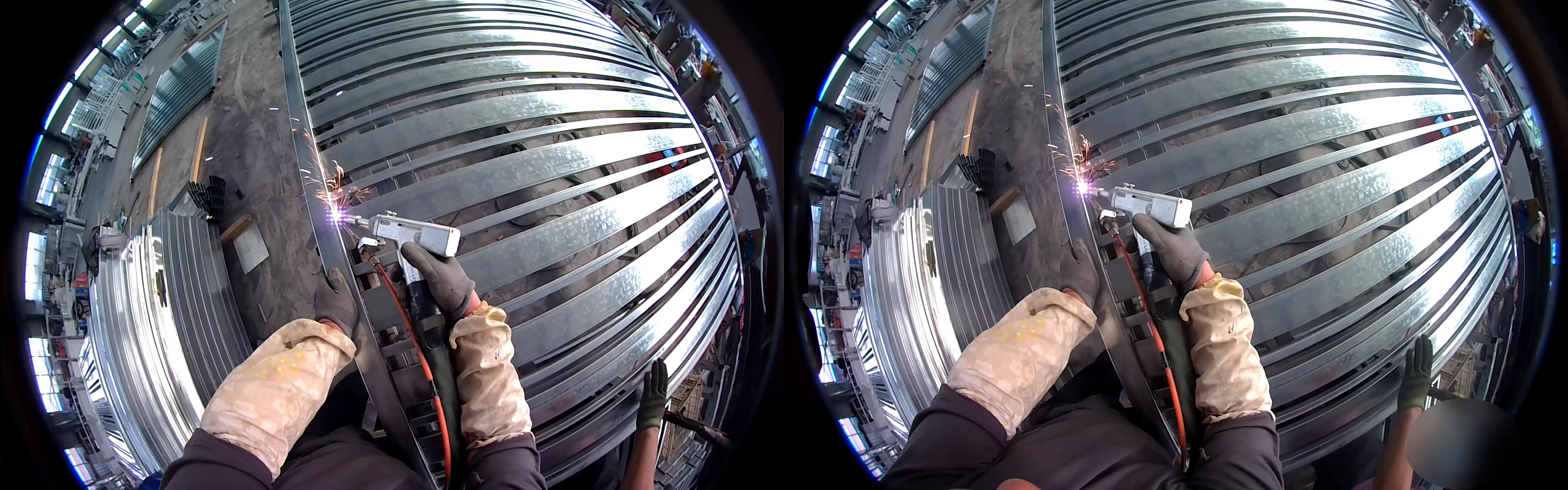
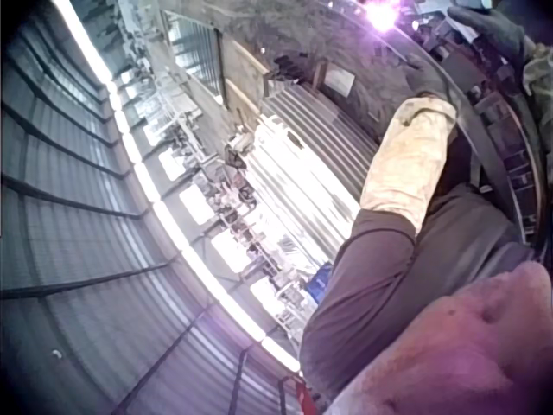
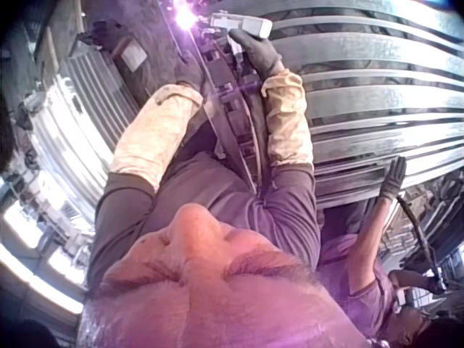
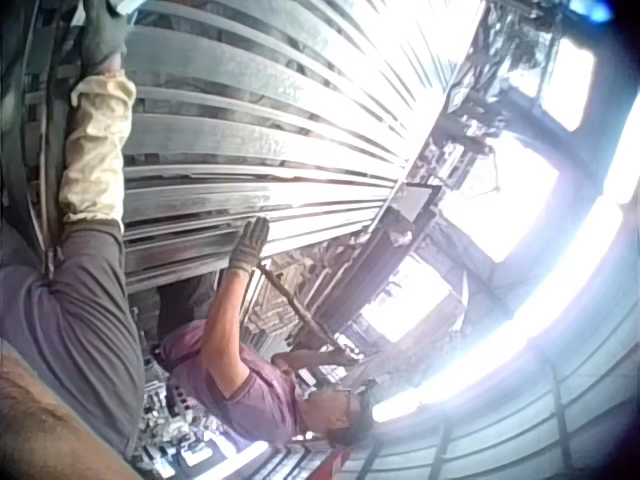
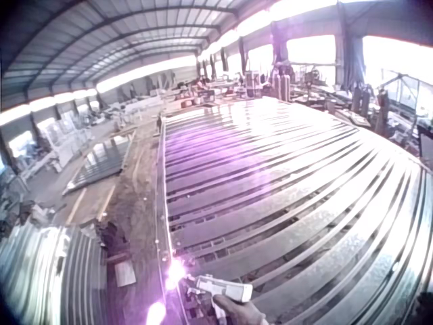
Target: The person welds a metal frame structure using a handheld welding gun, creating bright sparks along the seams. A coworker assists by holding and adjusting the frame sections. The welder moves along the frame, welding different joints and sections.
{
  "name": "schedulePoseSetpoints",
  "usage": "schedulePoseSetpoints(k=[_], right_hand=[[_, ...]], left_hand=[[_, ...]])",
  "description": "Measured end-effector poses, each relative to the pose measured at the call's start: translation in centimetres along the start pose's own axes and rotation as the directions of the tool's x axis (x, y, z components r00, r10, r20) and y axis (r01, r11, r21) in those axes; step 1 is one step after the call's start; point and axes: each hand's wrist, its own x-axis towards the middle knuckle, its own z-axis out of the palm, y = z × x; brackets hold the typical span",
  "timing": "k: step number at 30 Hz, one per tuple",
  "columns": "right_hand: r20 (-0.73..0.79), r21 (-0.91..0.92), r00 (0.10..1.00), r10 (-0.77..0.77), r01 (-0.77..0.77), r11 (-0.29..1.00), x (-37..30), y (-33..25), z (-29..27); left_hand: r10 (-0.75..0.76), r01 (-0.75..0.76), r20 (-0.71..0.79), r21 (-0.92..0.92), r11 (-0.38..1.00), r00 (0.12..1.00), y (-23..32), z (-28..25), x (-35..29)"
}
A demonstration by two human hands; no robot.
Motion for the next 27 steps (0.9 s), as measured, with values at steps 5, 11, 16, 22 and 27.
schedulePoseSetpoints(k=[5,11,16,22,27], right_hand=[[-0.011,-0.018,1.0,-0.025,0.025,1.0,0.3,0.8,-0.6],[-0.009,-0.014,0.999,-0.044,0.044,0.999,0.3,1.1,-0.8],[0.012,0.005,0.999,-0.045,0.045,0.999,0.3,1.0,-0.5],[0.012,-0.008,0.999,-0.037,0.037,0.999,-0.1,1.0,-0.7],[-0.006,-0.073,0.996,-0.086,0.085,0.994,-0.3,0.8,-0.6]], left_hand=[[0.001,-0.002,0.023,0.035,0.999,1.0,0.7,-0.2,-0.3],[0.002,-0.002,-0.003,0.043,0.999,1.0,1.1,-0.2,-0.4],[0.058,-0.057,-0.055,0.026,0.998,0.997,-0.8,0.6,0.4],[0.081,-0.08,-0.052,0.018,0.997,0.995,-1.1,0.9,0.5],[0.07,-0.07,-0.034,-0.017,0.997,0.997,-1.4,0.9,0.8]])
